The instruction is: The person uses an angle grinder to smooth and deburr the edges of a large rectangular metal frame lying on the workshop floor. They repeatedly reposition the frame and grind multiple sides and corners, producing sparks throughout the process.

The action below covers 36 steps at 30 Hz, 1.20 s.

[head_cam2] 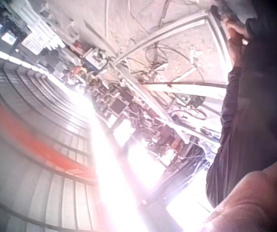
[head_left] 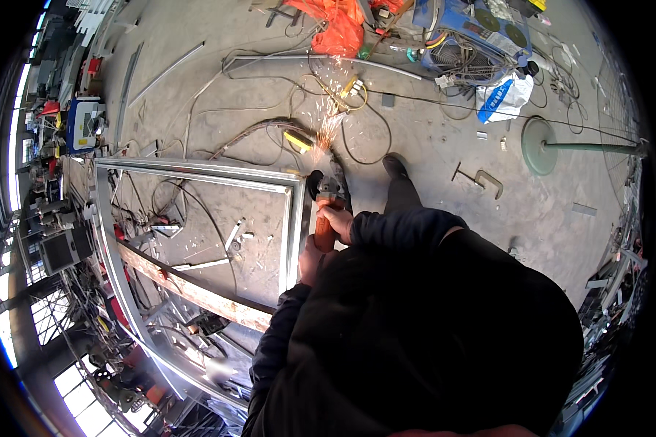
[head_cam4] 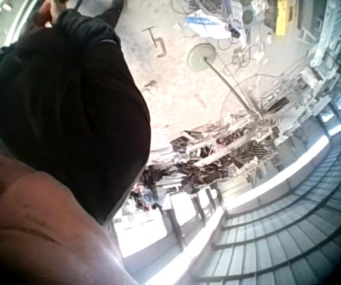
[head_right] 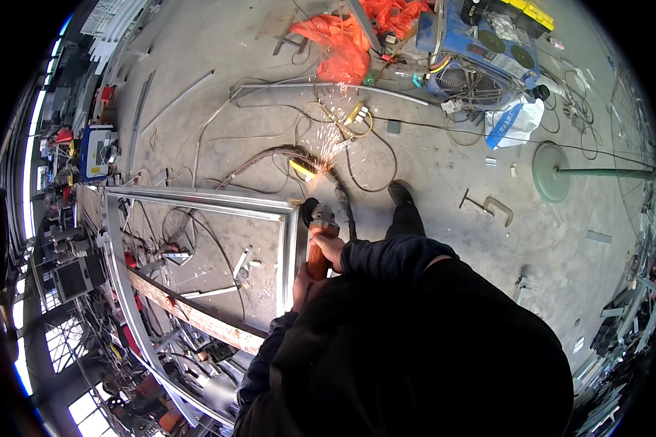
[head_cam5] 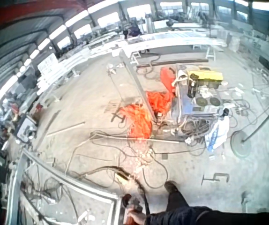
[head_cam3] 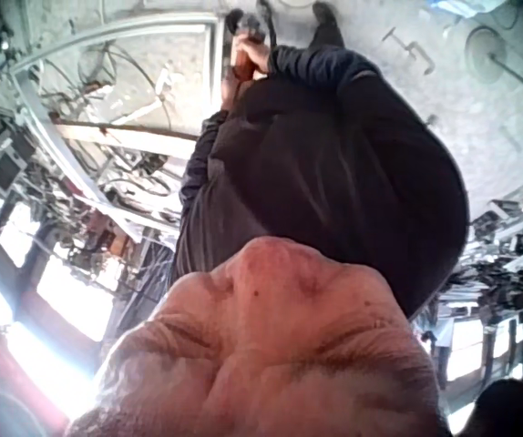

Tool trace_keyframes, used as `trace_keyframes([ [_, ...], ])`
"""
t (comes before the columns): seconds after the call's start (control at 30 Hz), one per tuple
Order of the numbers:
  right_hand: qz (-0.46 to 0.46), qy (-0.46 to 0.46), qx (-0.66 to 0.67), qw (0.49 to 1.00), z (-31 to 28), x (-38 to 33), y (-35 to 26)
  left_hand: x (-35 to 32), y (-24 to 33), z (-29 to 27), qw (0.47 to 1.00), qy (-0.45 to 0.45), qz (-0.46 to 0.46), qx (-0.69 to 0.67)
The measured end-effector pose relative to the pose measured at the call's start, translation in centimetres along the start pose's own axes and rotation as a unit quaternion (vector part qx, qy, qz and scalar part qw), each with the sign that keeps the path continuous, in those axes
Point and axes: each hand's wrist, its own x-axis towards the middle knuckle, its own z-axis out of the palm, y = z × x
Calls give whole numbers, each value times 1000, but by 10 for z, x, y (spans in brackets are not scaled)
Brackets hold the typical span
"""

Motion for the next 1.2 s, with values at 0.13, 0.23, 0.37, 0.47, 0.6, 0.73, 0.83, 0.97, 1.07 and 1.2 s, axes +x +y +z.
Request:
trace_keyframes([
  [0.13, -18, 24, -14, 999, 6, -4, -8, -2, 9, -3, 1000, 5, -7, -1],
  [0.23, -28, 24, -37, 999, 7, -7, -3, -5, 3, -4, 1000, -2, -24, 9],
  [0.37, -41, 52, -60, 996, 9, -6, -2, -9, 12, -11, 1000, -1, -22, 21],
  [0.47, -20, 72, -72, 995, 11, -11, -6, -7, -2, -5, 1000, -1, -18, -4],
  [0.6, -55, 50, -62, 995, 12, -15, -2, -12, 2, -5, 999, 10, -24, 22],
  [0.73, -52, 58, -68, 995, 8, -9, 1, -9, -3, -4, 999, -2, -19, 27],
  [0.83, -62, 54, -60, 995, 13, -12, -6, -6, 4, -9, 1000, 2, -6, 20],
  [0.97, -68, 82, -67, 992, 14, -13, -2, -4, -1, -8, 1000, -2, -14, 17],
  [1.07, -94, 80, -66, 990, 19, -8, -1, -7, 11, -18, 1000, -22, -17, 11],
  [1.2, -66, 89, -72, 991, 22, -18, -8, -5, 16, -17, 998, -16, -52, 23],
])
